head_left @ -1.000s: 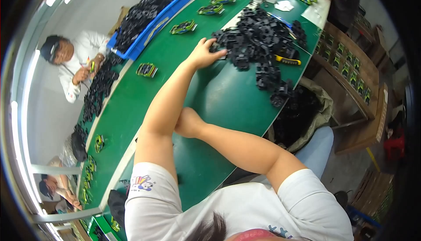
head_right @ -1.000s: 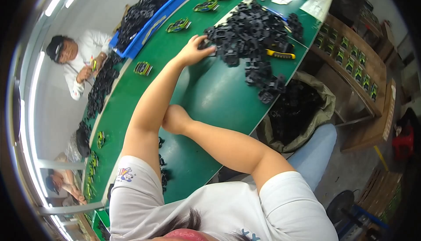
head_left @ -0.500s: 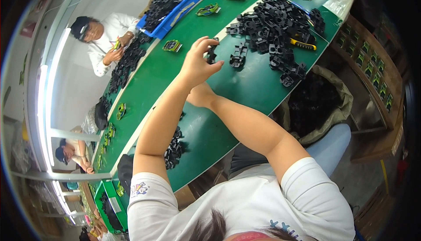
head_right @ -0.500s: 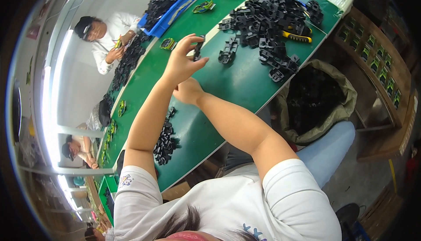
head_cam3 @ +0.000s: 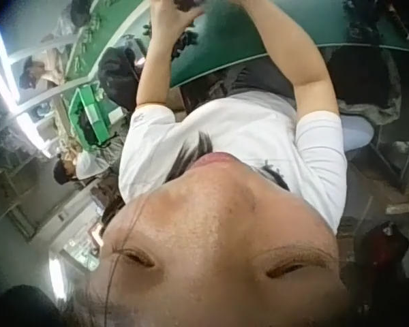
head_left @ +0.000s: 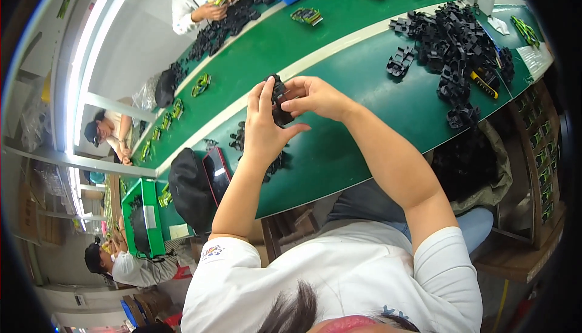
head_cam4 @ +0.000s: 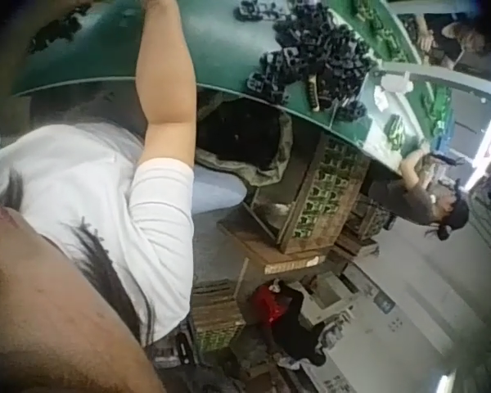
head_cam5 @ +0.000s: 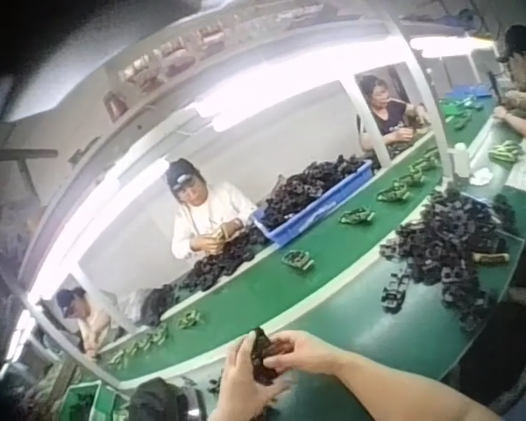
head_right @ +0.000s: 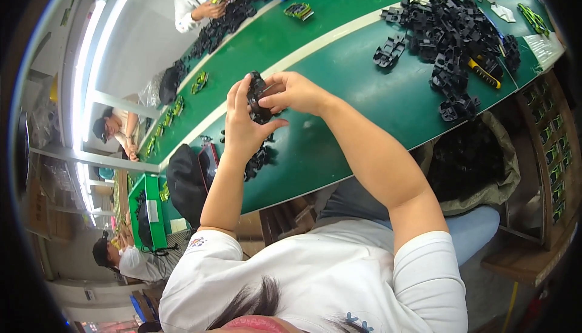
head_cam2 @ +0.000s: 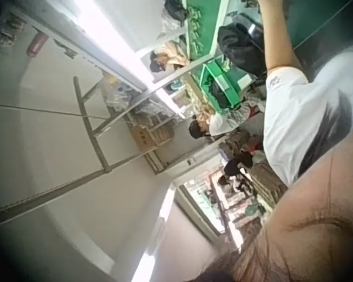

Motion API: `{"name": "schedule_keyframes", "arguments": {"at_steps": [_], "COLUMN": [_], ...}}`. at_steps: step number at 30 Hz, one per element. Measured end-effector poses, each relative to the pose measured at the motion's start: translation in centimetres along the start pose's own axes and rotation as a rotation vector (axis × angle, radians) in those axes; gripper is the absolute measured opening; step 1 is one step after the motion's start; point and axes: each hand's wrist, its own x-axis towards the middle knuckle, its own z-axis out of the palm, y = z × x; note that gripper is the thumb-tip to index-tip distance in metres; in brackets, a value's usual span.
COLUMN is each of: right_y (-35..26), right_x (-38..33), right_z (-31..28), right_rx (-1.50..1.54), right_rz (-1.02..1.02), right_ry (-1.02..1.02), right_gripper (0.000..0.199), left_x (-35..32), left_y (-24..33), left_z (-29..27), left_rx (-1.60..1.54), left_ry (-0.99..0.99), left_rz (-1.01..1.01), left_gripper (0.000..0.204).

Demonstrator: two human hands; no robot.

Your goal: The person assembles small black plastic components by hand, attaching plastic parts to a toy chassis at a manufacturing workstation.

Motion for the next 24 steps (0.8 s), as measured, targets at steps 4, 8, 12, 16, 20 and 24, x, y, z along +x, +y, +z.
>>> {"name": "schedule_keyframes", "arguments": {"at_steps": [4, 8, 12, 16, 20, 24], "right_y": [-0.3, -1.1, 0.4, 2.0, 2.8, -0.1], "right_x": [0.3, -0.5, 0.3, 0.0, 0.2, 0.0], "right_z": [-0.3, 1.8, 1.2, 0.8, 2.1, 1.8], "right_rx": [0.019, -0.096, -0.32, -1.252, -1.468, -0.713], "right_rz": [0.012, 0.074, -0.046, -0.41, -0.354, -0.201], "right_ry": [-0.008, -0.16, 0.184, 0.14, 0.142, 0.36], "right_gripper": [0.037, 0.034, 0.02, 0.019, 0.019, 0.017], "left_x": [-1.2, -2.1, -2.4, -2.6, -2.3, -2.9], "left_y": [-1.4, -3.0, -4.2, -6.3, -6.2, -6.3], "left_z": [-0.3, -1.2, -1.2, -2.1, -0.8, -0.5], "left_rx": [-0.63, -0.801, -0.833, -0.968, -0.974, -1.141], "left_ry": [0.194, 0.112, 0.205, 0.501, 0.52, 0.442], "left_rz": [-0.31, -0.517, -0.653, -0.709, -0.79, -0.704], "left_gripper": [0.079, 0.047, 0.025, 0.02, 0.019, 0.021]}}
